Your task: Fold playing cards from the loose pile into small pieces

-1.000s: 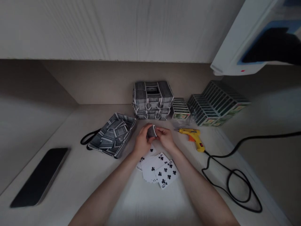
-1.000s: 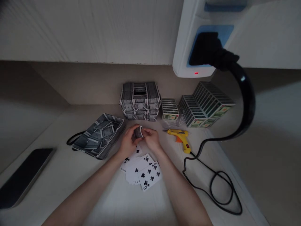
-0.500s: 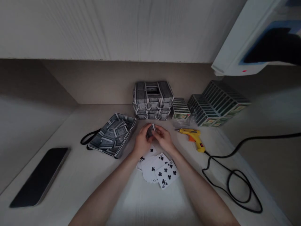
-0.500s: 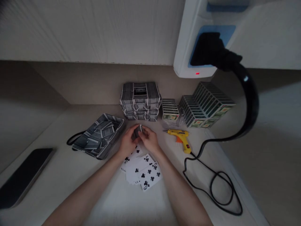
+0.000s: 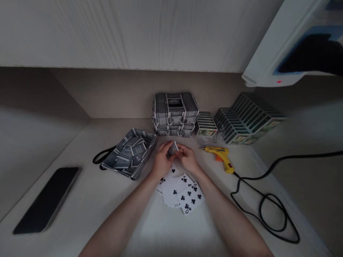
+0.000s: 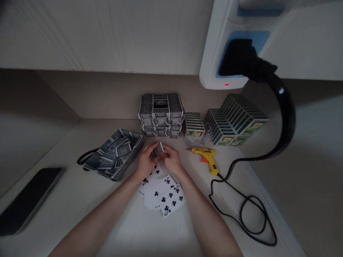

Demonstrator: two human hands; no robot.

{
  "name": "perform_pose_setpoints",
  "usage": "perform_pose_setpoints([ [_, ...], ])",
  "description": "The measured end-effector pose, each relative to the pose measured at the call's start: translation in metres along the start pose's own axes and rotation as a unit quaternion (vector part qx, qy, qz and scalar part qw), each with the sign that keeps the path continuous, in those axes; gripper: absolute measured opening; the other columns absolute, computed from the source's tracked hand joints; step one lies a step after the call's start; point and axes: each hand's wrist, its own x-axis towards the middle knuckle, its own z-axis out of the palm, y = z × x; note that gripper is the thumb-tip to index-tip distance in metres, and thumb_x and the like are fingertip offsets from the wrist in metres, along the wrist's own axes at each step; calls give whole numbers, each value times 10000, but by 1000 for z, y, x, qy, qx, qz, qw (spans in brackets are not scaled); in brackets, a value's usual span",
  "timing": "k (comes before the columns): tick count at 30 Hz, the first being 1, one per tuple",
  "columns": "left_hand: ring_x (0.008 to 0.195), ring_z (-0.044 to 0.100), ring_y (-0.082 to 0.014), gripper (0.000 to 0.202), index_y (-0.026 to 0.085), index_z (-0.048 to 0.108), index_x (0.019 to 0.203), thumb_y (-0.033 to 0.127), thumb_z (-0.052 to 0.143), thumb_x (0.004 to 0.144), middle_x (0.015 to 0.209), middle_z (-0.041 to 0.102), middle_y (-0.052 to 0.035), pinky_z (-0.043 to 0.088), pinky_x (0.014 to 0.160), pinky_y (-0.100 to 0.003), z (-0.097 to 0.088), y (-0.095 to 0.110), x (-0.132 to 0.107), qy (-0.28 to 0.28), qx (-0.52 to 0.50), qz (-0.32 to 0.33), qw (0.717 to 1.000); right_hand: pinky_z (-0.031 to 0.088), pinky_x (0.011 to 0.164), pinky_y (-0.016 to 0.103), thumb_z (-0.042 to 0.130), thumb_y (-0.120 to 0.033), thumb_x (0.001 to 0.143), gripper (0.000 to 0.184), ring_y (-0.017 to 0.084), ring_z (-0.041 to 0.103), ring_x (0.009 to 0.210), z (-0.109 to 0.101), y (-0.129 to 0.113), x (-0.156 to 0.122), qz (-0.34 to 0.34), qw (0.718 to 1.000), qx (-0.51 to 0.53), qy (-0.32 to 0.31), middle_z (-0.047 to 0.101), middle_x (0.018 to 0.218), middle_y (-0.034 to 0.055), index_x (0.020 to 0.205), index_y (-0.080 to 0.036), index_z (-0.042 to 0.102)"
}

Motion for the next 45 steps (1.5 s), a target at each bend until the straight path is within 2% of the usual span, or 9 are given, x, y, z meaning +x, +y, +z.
perform_pose_setpoints([
  [7,1144,461,-207,532,233,484,1207,136,600,696,1230,481,-75,377,981,-382,-3,11,0,15,-52,-8,998,415,551,261,636,-361,676,173,132,540,535,4,-2,-2,-1,999,-24,44,614,619,-22,743,-209,590],
  [11,851,578,-142,414,180,460,1171,320,538,790,1027,578,-68,482,734,-279,0,13,4,99,-150,-128,975,411,467,265,613,-487,691,304,124,513,405,7,-5,-5,34,999,18,26,591,539,-44,824,-231,517],
  [15,604,513,-106,297,148,568,797,426,468,817,660,563,8,411,571,-217,3,10,4,47,-92,-169,980,374,412,248,568,-549,712,352,128,498,356,8,-4,-7,37,999,-30,13,551,447,-67,855,-239,484],
  [18,551,473,-99,326,157,564,754,447,436,827,597,531,21,358,519,-204,2,11,1,11,-44,-151,987,299,361,234,475,-581,764,342,116,432,297,8,-2,-7,20,994,-98,34,456,361,-84,744,-240,465],
  [24,529,454,-95,366,152,559,684,454,416,835,565,530,9,291,491,-200,2,15,-3,1,23,-135,991,294,420,233,383,-480,855,363,111,413,377,5,0,-8,-97,944,-296,106,404,408,-53,601,-222,411],
  [30,502,420,-89,382,152,569,690,441,381,854,540,521,8,268,481,-202,4,13,-2,10,37,-124,991,330,507,246,339,-405,884,300,139,492,512,5,1,-11,-152,896,-397,127,552,595,14,785,-199,533],
  [38,415,365,-76,515,160,438,469,530,393,826,392,397,29,258,438,-217,0,25,-10,64,-57,-158,984,284,365,241,323,-594,833,462,111,394,354,2,-7,-7,-41,977,-165,126,431,426,-43,631,-210,482],
  [42,344,343,-68,452,167,445,522,527,481,791,366,369,58,242,388,-215,-6,34,-3,34,-308,-250,917,278,345,253,343,-636,800,490,114,384,322,-2,-9,-3,-21,987,-88,133,456,389,-43,649,-205,520],
  [45,393,357,-53,334,167,444,579,393,544,804,421,332,76,333,456,-196,-18,37,9,13,-566,-299,769,299,351,244,397,-623,787,456,111,401,316,-2,-8,-2,-13,990,-98,100,485,392,-42,672,-203,532],
])
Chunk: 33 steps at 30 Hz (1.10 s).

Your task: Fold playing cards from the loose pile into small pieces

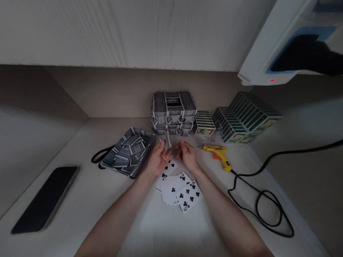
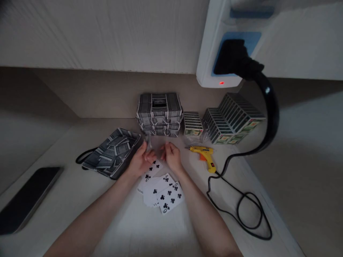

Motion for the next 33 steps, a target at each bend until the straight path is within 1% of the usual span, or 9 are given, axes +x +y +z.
perform_pose_setpoints([
  [4,550,460,-43,238,153,474,612,197,488,845,594,444,37,391,570,-192,-2,18,4,-36,-233,-17,972,329,372,228,424,-586,797,423,107,430,335,2,3,-2,-19,998,-45,-27,493,400,-41,675,-199,544],
  [14,621,488,-41,193,302,638,794,145,528,816,692,536,48,389,613,-192,-11,11,12,-11,-270,7,963,353,395,232,425,-556,805,398,117,452,362,2,4,-2,-25,995,-85,-41,504,417,-32,677,-199,546],
  [17,597,487,-52,184,301,629,917,199,598,767,688,546,44,393,600,-200,-14,7,13,-1,-175,0,985,352,399,231,423,-550,808,395,116,447,367,3,4,-2,-30,995,-92,-40,501,422,-33,680,-198,548],
  [21,583,495,-89,228,204,628,930,260,647,710,669,556,16,391,582,-220,-17,-4,12,14,136,54,989,364,409,230,431,-548,803,389,115,458,376,3,3,-2,-34,994,-93,-40,502,427,-37,675,-199,545],
  [23,637,512,-120,187,196,634,907,265,609,735,720,581,-8,404,637,-250,-19,-10,9,43,339,145,929,367,407,229,435,-543,802,384,113,461,375,3,3,-3,-33,995,-88,-35,504,433,-39,679,-198,548],
  [25,773,536,-171,204,198,618,956,235,560,764,840,605,-47,407,751,-305,-19,-15,6,34,498,214,840,363,395,228,445,-541,797,377,110,456,366,3,2,-2,-31,997,-71,-26,498,433,-43,683,-199,551],
  [28,913,509,-240,214,188,592,970,220,537,766,923,587,-92,381,831,-366,-17,-17,1,-2,648,253,719,353,378,224,466,-546,778,374,103,443,350,2,1,-1,-22,999,-36,-14,487,422,-49,685,-197,558],
  [30,923,490,-266,164,177,588,902,241,544,757,897,568,-106,380,815,-378,-15,-17,-2,-15,705,250,663,347,370,220,478,-545,767,373,100,439,345,0,0,1,-6,1000,-15,-6,493,420,-48,695,-190,565],
  [33,863,494,-263,131,168,576,824,273,511,782,845,553,-109,377,767,-374,-12,-18,-5,-43,751,241,613,341,366,213,492,-527,759,361,94,439,344,-2,-3,2,16,1000,16,6,514,427,-41,706,-177,566],
])
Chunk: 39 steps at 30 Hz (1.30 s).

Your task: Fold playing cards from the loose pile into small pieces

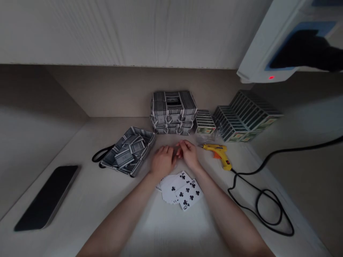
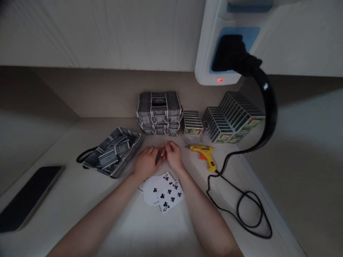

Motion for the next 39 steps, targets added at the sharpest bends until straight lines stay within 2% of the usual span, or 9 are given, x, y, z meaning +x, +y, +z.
perform_pose_setpoints([
  [6,692,492,-186,200,181,604,695,284,473,807,718,517,-60,347,658,-305,2,-1,0,-26,-3,40,999,339,374,214,506,-521,755,353,92,435,341,0,0,0,-6,1000,3,-8,524,423,-41,702,-178,570],
  [14,510,389,-101,393,170,413,475,296,405,846,509,373,23,258,529,-249,4,-20,15,133,-179,-143,964,321,421,219,540,-562,724,391,96,436,405,3,-1,-7,-38,991,-76,-105,513,445,-34,614,-189,580],
  [21,532,396,-99,402,167,424,498,373,416,843,514,406,28,283,547,-241,3,-20,17,150,-270,-192,931,284,420,214,662,-474,631,330,87,389,410,6,-3,-13,-33,976,-97,-193,483,417,-54,515,-191,538],
  [24,622,457,-119,277,173,502,683,386,427,842,634,497,10,346,622,-238,0,-16,13,180,-317,-193,911,280,418,217,653,-478,636,342,83,384,396,3,-3,-7,-22,990,-54,-132,485,414,-52,515,-190,513],
  [28,807,499,-165,235,189,491,917,364,549,772,904,526,-60,379,777,-296,-7,-4,-1,268,-328,-108,899,250,397,215,639,-468,647,330,74,352,383,-4,0,4,-1,996,65,61,441,419,-70,552,-198,473],
  [30,899,492,-203,239,196,517,872,362,602,722,938,530,-82,361,845,-336,-11,5,-8,212,-315,10,925,252,399,215,639,-459,644,331,71,351,392,-8,1,8,9,989,114,96,436,437,-72,559,-201,449],
  [32,887,501,-215,247,205,547,822,393,632,687,902,551,-79,363,841,-341,-14,16,-12,45,-304,125,943,260,406,218,638,-455,640,335,69,354,397,-9,1,10,13,986,130,99,435,446,-71,552,-202,437],
  [34,872,501,-216,332,209,561,869,455,648,663,891,565,-72,368,820,-333,-15,28,-13,-143,-266,207,931,261,405,226,634,-461,637,340,69,351,391,-10,0,10,19,989,116,92,435,440,-71,539,-202,437],
  [39,952,434,-253,639,194,540,947,583,724,474,971,537,-73,328,866,-348,-16,43,-12,-245,-181,228,925,258,398,234,631,-458,632,323,69,347,375,-10,1,12,23,988,111,107,438,430,-76,547,-206,447],
])
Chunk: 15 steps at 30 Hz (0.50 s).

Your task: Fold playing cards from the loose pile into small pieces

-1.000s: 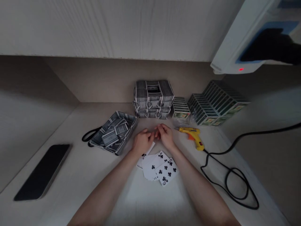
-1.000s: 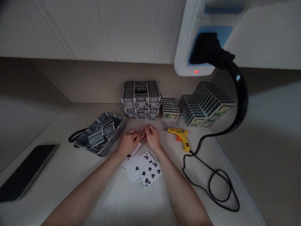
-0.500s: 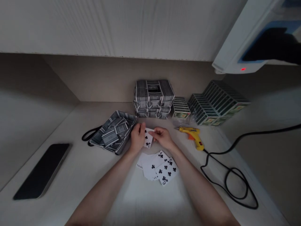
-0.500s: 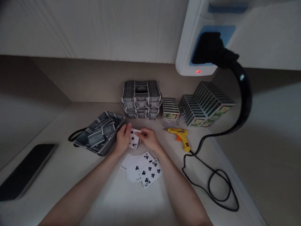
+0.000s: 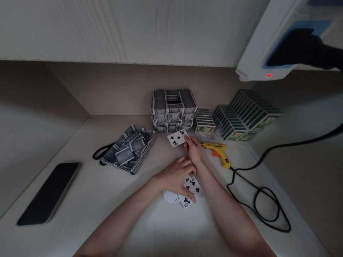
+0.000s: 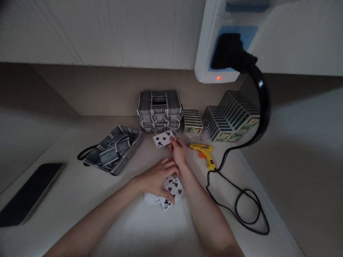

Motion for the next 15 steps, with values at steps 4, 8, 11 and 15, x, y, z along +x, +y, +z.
perform_pose_setpoints([
  [4,948,410,-254,644,205,528,968,563,733,473,991,518,-61,322,845,-347,1,-3,-3,-36,32,-13,999,252,389,230,639,-441,631,304,66,351,374,0,4,1,-2,1000,11,-6,447,435,-77,566,-205,458],
  [8,912,417,-237,632,192,504,920,521,760,445,956,518,-52,339,806,-331,2,-7,-2,-36,21,-38,998,244,382,222,644,-430,635,303,61,349,373,0,6,2,-3,1000,23,-15,449,434,-74,564,-199,461],
  [11,865,438,-208,588,180,498,868,439,792,429,898,526,-38,359,758,-300,1,-11,-1,-17,-32,-74,997,250,382,219,639,-428,646,299,60,355,372,-1,7,4,-3,1000,17,-23,455,433,-69,565,-197,466],
  [15,754,490,-142,381,162,532,785,371,749,553,828,573,-13,384,665,-243,-2,-20,-2,21,-242,-123,962,274,385,216,647,-413,644,285,61,371,375,-1,5,4,3,999,30,-28,472,444,-68,580,-198,471],
])
